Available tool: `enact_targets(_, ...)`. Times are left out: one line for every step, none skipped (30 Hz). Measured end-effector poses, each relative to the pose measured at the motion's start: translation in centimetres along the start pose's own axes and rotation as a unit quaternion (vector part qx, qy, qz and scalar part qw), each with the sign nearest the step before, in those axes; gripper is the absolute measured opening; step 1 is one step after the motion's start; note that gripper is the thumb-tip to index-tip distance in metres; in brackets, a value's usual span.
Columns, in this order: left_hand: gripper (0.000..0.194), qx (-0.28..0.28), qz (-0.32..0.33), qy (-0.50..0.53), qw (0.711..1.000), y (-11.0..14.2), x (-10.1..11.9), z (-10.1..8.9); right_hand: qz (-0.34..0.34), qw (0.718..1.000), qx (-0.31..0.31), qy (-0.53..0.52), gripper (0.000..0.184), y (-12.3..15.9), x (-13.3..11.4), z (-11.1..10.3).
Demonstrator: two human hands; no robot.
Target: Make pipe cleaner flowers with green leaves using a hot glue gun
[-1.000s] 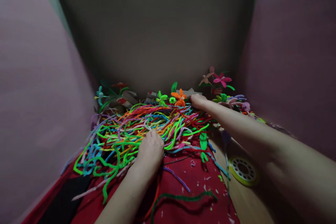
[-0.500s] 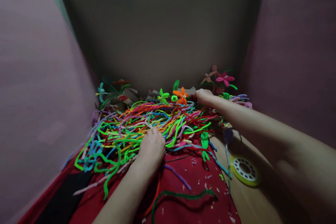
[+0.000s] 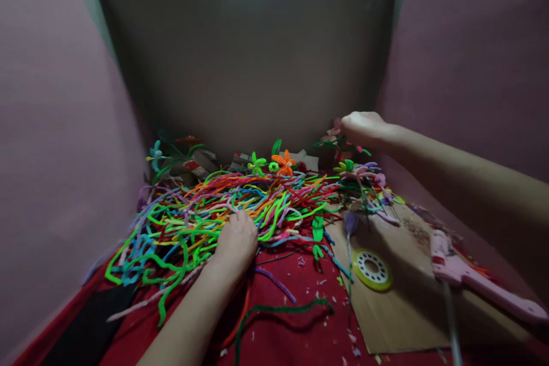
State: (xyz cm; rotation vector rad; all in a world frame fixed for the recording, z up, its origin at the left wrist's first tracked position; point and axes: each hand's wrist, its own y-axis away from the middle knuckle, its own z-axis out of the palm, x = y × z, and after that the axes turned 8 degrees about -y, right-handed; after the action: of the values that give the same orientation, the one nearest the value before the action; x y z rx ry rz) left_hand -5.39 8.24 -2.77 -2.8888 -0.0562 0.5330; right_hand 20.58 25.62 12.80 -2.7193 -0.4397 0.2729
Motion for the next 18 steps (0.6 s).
enact_targets(0.035, 0.005, -0.006, 0.006, 1.000, 0.0, -0.1, -0.1, 0.002, 1.000, -0.003, 0.006, 0.004, 0.6, 0.0, -1.1)
enact_targets(0.035, 0.013, -0.013, 0.011, 1.000, 0.1, -0.2, -0.4, 0.004, 1.000, -0.007, -0.010, 0.005, 1.3, -0.1, -2.0)
enact_targets(0.035, 0.023, -0.020, 0.016, 0.999, 0.1, -0.4, -0.7, 0.007, 0.998, -0.018, -0.061, 0.007, 2.2, -0.3, -2.6)
enact_targets(0.037, 0.035, -0.027, 0.020, 0.999, 0.2, -0.7, -1.2, 0.011, 0.989, -0.028, -0.143, 0.009, 3.2, -0.5, -3.0)
enact_targets(0.039, 0.050, -0.035, 0.018, 0.998, 0.3, -1.0, -1.8, 0.008, 0.967, -0.037, -0.251, 0.012, 4.4, -0.8, -3.0)
enact_targets(0.042, 0.072, -0.045, 0.023, 0.996, 0.4, -1.2, -2.5, 0.011, 0.933, -0.063, -0.354, 0.015, 5.7, -1.3, -2.8)
enact_targets(0.043, 0.101, -0.058, 0.032, 0.993, 0.6, -1.3, -3.3, 0.017, 0.892, -0.089, -0.444, 0.018, 7.0, -1.9, -2.3)
enact_targets(0.043, 0.131, -0.069, 0.056, 0.987, 0.8, -1.4, -4.1, 0.018, 0.848, -0.121, -0.515, 0.020, 8.5, -2.5, -1.5)
enact_targets(0.040, 0.186, -0.082, 0.137, 0.969, 1.0, -1.3, -4.9, 0.020, 0.807, -0.144, -0.573, 0.021, 9.9, -3.3, -0.6)
enact_targets(0.036, 0.218, -0.075, 0.263, 0.937, 1.3, -1.1, -5.6, 0.014, 0.766, -0.157, -0.623, 0.020, 11.3, -4.2, 0.4)
enact_targets(0.034, 0.208, -0.062, 0.407, 0.887, 1.5, -0.8, -6.3, 0.007, 0.727, -0.169, -0.665, 0.019, 12.7, -5.0, 1.4)
enact_targets(0.034, 0.150, -0.040, 0.545, 0.824, 1.7, -0.4, -6.8, 0.009, 0.700, -0.190, -0.688, 0.018, 13.9, -5.9, 2.4)
enact_targets(0.036, 0.078, -0.017, 0.662, 0.745, 1.8, 0.1, -7.2, 0.019, 0.682, -0.200, -0.703, 0.018, 15.0, -6.8, 3.2)
enact_targets(0.036, 0.024, -0.003, 0.756, 0.654, 2.0, 0.5, -7.4, 0.031, 0.668, -0.218, -0.711, 0.017, 16.0, -7.5, 3.9)
enact_targets(0.034, -0.004, -0.010, 0.823, 0.568, 2.1, 0.8, -7.5, 0.036, 0.658, -0.238, -0.713, 0.017, 16.8, -8.1, 4.4)
enact_targets(0.031, -0.018, -0.025, 0.860, 0.509, 2.2, 1.0, -7.5, 0.040, 0.651, -0.256, -0.713, 0.017, 17.4, -8.6, 4.8)
enact_targets(0.029, -0.020, -0.040, 0.879, 0.475, 2.2, 1.1, -7.4, 0.047, 0.642, -0.272, -0.715, 0.017, 17.9, -9.0, 5.2)
enact_targets(0.027, -0.014, -0.056, 0.888, 0.457, 2.2, 1.1, -7.2, 0.052, 0.631, -0.290, -0.718, 0.018, 18.2, -9.2, 5.4)
